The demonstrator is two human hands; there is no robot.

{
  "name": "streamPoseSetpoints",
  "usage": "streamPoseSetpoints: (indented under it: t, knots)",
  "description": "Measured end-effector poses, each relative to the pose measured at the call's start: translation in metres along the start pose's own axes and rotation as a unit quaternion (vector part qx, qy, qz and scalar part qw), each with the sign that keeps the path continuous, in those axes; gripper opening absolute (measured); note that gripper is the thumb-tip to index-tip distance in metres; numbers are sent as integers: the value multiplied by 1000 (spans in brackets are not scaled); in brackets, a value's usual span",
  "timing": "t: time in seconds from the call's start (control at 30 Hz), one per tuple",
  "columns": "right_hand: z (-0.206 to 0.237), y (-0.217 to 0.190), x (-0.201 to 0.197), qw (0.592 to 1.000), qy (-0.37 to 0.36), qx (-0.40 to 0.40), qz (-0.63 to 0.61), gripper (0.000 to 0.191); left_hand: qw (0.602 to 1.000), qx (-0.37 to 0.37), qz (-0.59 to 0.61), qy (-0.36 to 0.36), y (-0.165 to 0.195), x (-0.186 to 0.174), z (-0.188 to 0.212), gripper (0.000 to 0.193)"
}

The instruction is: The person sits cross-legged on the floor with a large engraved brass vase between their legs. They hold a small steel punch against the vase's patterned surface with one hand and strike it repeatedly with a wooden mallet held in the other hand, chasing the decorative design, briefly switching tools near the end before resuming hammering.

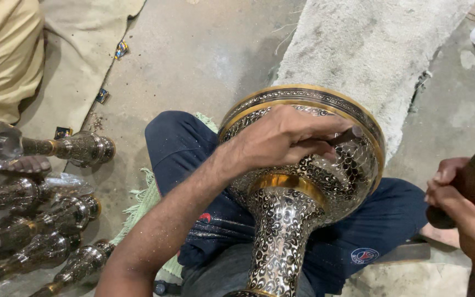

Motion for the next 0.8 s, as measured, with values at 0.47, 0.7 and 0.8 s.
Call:
streamPoseSetpoints:
  t: [0.47, 0.7, 0.8]
  knots:
    - [1, -39, 5, 985, -89, 18, 146, 81, 994, -78, -16, -79, -16, 10, 0, 31]
    - [9, -20, -5, 995, -15, 31, 99, 79, 999, 5, 25, -36, -2, 3, -1, 45]
    - [12, -20, -12, 999, 34, 9, 17, 65, 999, -12, 3, -40, -7, 5, -1, 44]
Point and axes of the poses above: each hand's wrist, its own z-axis away from the middle knuckle, its own x-axis out of the palm, y = z × x, the point moved 9 cm from there along -z, towards the middle knuckle, and after that the axes turned 11 degrees about z, right-handed, at the moved point
